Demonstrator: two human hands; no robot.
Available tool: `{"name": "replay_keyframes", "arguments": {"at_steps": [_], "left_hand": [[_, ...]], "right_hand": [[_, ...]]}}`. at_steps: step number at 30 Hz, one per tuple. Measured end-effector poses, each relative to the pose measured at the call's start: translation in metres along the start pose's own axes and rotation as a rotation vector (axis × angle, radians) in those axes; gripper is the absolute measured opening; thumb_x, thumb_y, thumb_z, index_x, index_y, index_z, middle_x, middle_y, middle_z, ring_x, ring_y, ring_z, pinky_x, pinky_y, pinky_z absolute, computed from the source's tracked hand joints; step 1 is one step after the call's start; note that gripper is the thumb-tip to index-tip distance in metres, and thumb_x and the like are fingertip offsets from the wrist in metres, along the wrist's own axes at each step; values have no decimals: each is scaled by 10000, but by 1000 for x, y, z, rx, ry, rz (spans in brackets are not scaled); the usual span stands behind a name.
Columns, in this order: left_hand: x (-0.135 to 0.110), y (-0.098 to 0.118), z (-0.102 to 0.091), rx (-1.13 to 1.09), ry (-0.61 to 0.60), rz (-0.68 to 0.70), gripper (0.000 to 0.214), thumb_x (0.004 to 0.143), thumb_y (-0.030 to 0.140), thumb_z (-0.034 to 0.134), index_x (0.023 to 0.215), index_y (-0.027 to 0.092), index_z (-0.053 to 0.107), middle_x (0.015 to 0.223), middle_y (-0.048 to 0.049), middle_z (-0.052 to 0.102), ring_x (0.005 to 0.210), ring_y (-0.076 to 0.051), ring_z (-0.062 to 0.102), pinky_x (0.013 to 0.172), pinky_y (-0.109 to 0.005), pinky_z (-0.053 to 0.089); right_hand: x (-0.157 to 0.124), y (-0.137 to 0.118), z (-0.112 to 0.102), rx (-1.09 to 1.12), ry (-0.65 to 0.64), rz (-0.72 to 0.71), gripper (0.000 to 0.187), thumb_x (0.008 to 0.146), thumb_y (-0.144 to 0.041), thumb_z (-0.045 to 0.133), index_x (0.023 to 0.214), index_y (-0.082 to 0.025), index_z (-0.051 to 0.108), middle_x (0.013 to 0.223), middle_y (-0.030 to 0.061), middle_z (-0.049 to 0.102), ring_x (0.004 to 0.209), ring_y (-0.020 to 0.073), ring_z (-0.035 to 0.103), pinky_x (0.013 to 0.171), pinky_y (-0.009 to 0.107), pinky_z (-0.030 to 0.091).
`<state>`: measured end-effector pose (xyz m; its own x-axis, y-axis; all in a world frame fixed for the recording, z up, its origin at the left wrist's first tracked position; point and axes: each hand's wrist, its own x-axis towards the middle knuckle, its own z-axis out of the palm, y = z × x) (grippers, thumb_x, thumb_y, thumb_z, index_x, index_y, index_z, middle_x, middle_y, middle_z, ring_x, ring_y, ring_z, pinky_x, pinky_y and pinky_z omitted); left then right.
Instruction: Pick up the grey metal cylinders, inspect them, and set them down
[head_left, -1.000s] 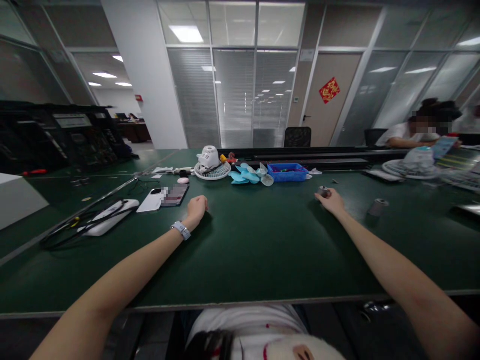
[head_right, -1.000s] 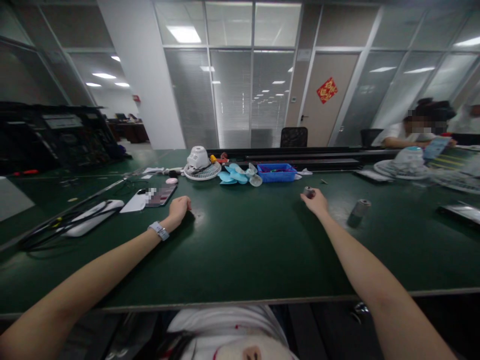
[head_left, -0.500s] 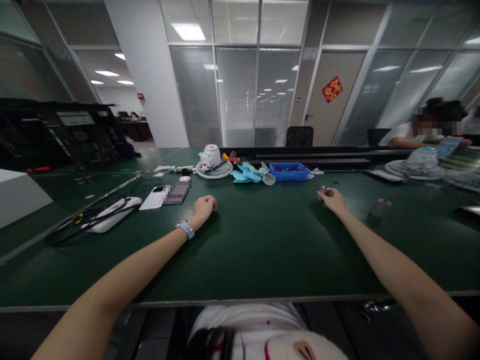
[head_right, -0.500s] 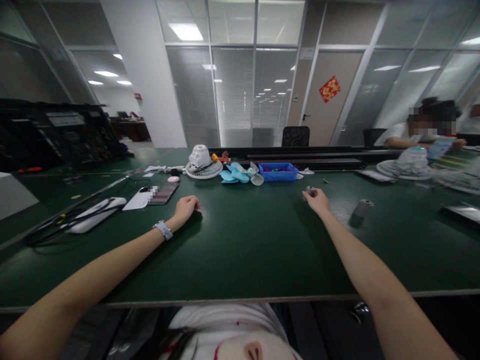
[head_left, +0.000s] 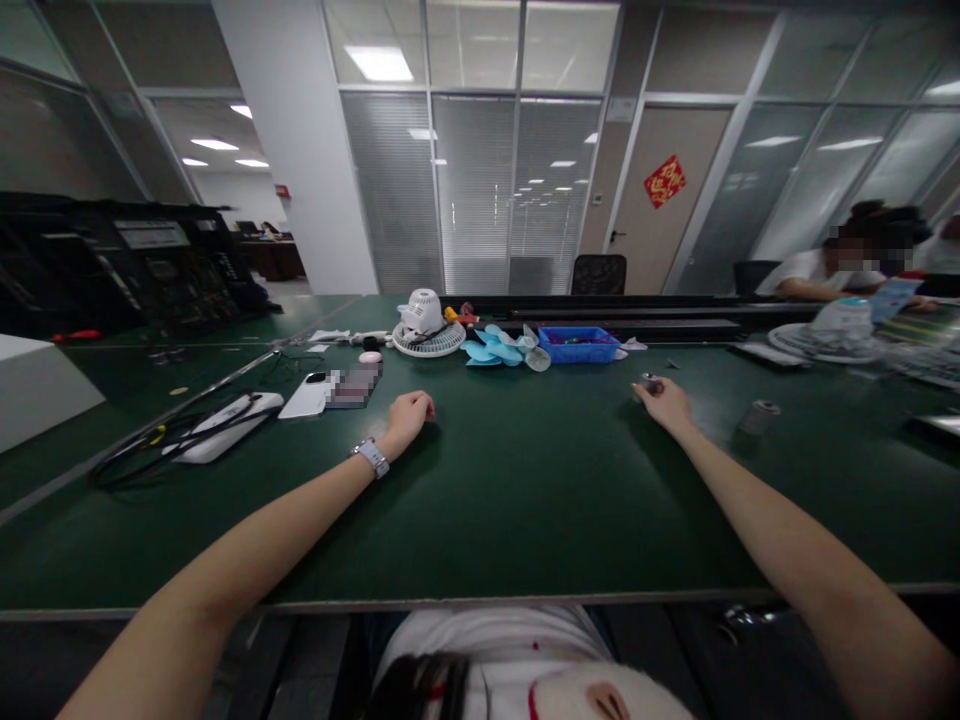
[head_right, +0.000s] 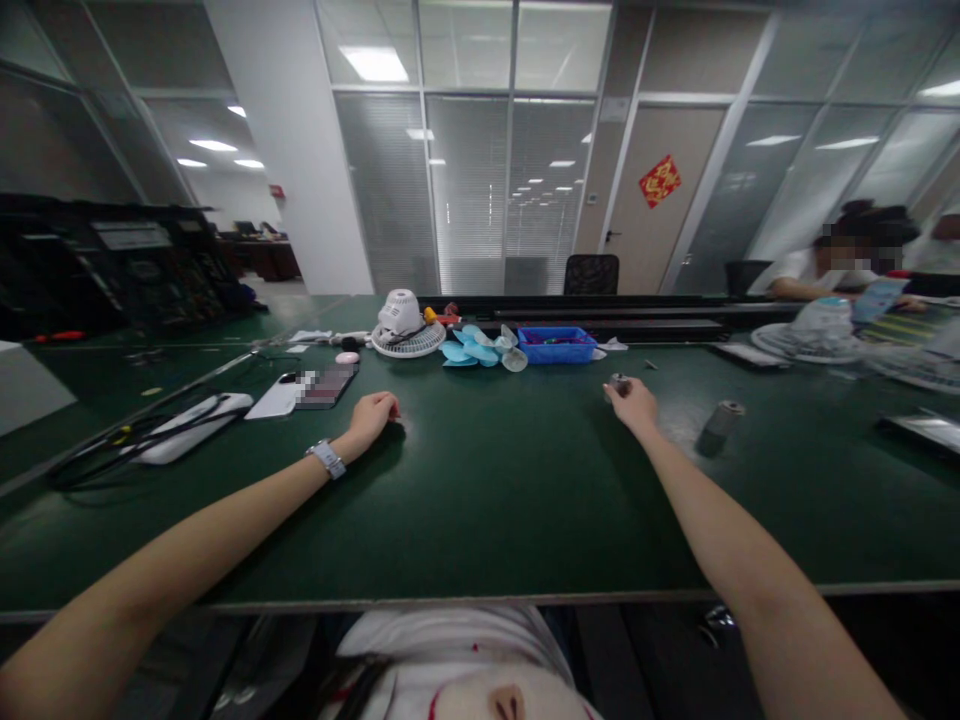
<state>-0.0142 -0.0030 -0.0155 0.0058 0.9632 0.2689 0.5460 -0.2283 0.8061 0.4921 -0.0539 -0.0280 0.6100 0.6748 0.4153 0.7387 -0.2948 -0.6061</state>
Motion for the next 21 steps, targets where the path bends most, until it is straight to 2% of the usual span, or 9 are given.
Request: {"name": "replay_keyframes", "arguments": {"at_steps": [2, 4, 8, 11, 15, 21], "left_hand": [[-3, 3, 1, -26, -3, -13, 236, 696, 278, 407, 563, 202, 585, 591, -16, 629, 621, -171, 581, 611, -264, 401], [-9, 10, 3, -39, -31, 17, 231, 720, 266, 419, 599, 195, 602, 642, -22, 654, 666, -175, 601, 644, -265, 422], [-36, 41, 8, -51, -183, 268, 206, 810, 275, 492, 861, 190, 672, 916, -32, 717, 854, -181, 640, 775, -278, 465], [-57, 68, 12, -92, -265, 410, 272, 865, 368, 552, 1041, 191, 659, 1070, -66, 704, 968, -201, 645, 836, -302, 489], [-67, 82, 15, -198, -352, 499, 316, 873, 409, 597, 1100, 192, 625, 1117, -83, 703, 1037, -209, 664, 898, -322, 504], [-58, 79, 21, -268, -304, 468, 316, 814, 347, 681, 1080, 198, 595, 1032, -59, 735, 977, -203, 706, 869, -330, 538]], "right_hand": [[-15, -26, -1, 13, -1, -83, 474, 801, -480, 639, 1136, -146, 652, 1009, 141, 717, 934, 286, 671, 831, 405, 506], [-40, -63, 4, 129, -63, -192, 472, 809, -493, 639, 1152, -169, 649, 989, 116, 724, 895, 260, 681, 812, 382, 515], [-113, -144, 23, 472, -431, -429, 450, 796, -457, 687, 1143, -173, 651, 1020, 90, 724, 843, 207, 680, 789, 348, 530], [-160, -181, 32, 611, -647, -549, 405, 786, -407, 713, 1115, -178, 654, 1010, 65, 722, 858, 188, 675, 793, 329, 526], [-186, -191, 33, 624, -761, -598, 340, 800, -405, 706, 1041, -173, 646, 884, 32, 711, 772, 175, 657, 713, 303, 512], [-187, -186, 35, 596, -709, -639, 371, 807, -419, 704, 1075, -172, 638, 849, 21, 686, 748, 167, 636, 697, 295, 492]]}}
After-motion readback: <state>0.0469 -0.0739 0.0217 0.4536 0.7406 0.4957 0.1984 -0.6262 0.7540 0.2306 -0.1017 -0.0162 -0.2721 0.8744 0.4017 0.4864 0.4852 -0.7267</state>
